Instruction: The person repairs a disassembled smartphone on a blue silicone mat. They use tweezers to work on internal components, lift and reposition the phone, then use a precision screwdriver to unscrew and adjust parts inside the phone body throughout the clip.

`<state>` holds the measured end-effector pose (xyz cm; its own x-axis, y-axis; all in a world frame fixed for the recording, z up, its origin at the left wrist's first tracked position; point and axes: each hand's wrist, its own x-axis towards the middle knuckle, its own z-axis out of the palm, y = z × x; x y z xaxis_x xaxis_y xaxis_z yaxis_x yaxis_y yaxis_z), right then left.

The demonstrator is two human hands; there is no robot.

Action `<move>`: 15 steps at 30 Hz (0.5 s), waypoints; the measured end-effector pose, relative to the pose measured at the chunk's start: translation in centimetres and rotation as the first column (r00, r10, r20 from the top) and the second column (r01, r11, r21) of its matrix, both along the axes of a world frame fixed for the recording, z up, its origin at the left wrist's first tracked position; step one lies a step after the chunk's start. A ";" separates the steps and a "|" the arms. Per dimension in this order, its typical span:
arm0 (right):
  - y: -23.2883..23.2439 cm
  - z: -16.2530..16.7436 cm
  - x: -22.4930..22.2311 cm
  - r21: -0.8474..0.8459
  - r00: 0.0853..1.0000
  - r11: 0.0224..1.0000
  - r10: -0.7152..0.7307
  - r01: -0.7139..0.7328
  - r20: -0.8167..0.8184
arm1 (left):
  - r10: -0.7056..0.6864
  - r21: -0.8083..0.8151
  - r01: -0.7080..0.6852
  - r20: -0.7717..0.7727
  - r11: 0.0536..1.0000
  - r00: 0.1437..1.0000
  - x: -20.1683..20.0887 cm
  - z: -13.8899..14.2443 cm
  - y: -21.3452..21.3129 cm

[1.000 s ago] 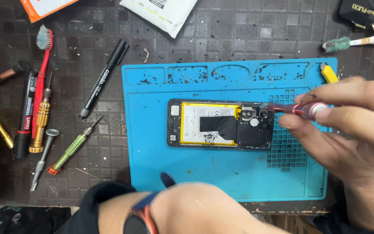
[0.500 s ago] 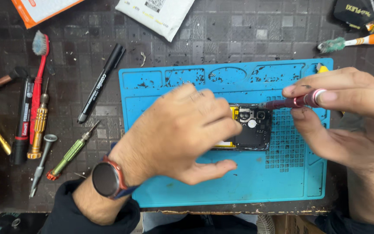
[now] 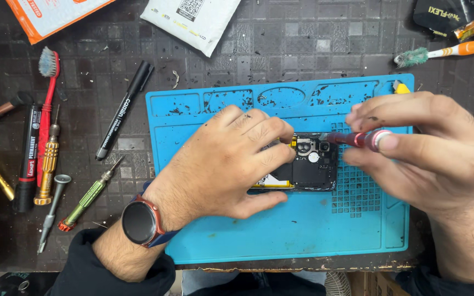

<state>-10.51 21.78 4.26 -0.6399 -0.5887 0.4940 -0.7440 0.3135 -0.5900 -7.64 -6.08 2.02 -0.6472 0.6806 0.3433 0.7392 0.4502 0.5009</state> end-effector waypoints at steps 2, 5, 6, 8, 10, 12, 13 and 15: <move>0.0 0.3 0.1 0.054 1.000 0.998 0.011 -0.012 0.011 | 0.001 -0.014 -0.001 0.012 1.000 1.000 0.1 0.0 -0.1; -0.3 0.0 0.2 0.030 1.000 1.000 0.009 -0.009 -0.014 | 0.024 -0.034 -0.023 0.030 0.999 0.999 0.2 0.0 0.0; -0.3 -0.2 0.2 0.020 1.000 1.000 0.012 -0.012 -0.027 | 0.027 -0.031 -0.026 0.034 0.999 0.999 0.2 0.1 0.1; -0.1 -0.4 -0.2 -0.005 0.997 1.000 0.029 -0.030 -0.068 | 0.033 -0.024 -0.032 0.038 0.999 0.999 0.1 0.1 0.1; 0.2 -0.4 0.0 0.019 0.998 1.000 0.022 -0.021 -0.056 | 0.037 -0.032 -0.036 0.032 0.999 0.999 0.2 0.2 0.1; 0.3 -0.6 0.1 0.020 0.999 1.000 0.015 -0.015 -0.032 | 0.049 -0.036 -0.048 0.011 0.998 0.999 0.3 0.3 0.0; 0.3 -0.7 0.2 0.012 1.000 1.000 0.010 -0.010 -0.013 | 0.056 -0.035 -0.056 -0.006 0.998 0.998 0.3 0.3 0.0; 0.3 -0.8 0.2 0.018 1.000 1.000 -0.009 0.009 -0.006 | 0.069 -0.049 -0.069 -0.012 0.996 0.998 0.3 0.4 0.0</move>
<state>-10.29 22.05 3.44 -0.6426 -0.5915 0.4870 -0.7443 0.3311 -0.5800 -7.35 -6.11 2.40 -0.6895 0.6507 0.3179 0.7108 0.5240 0.4692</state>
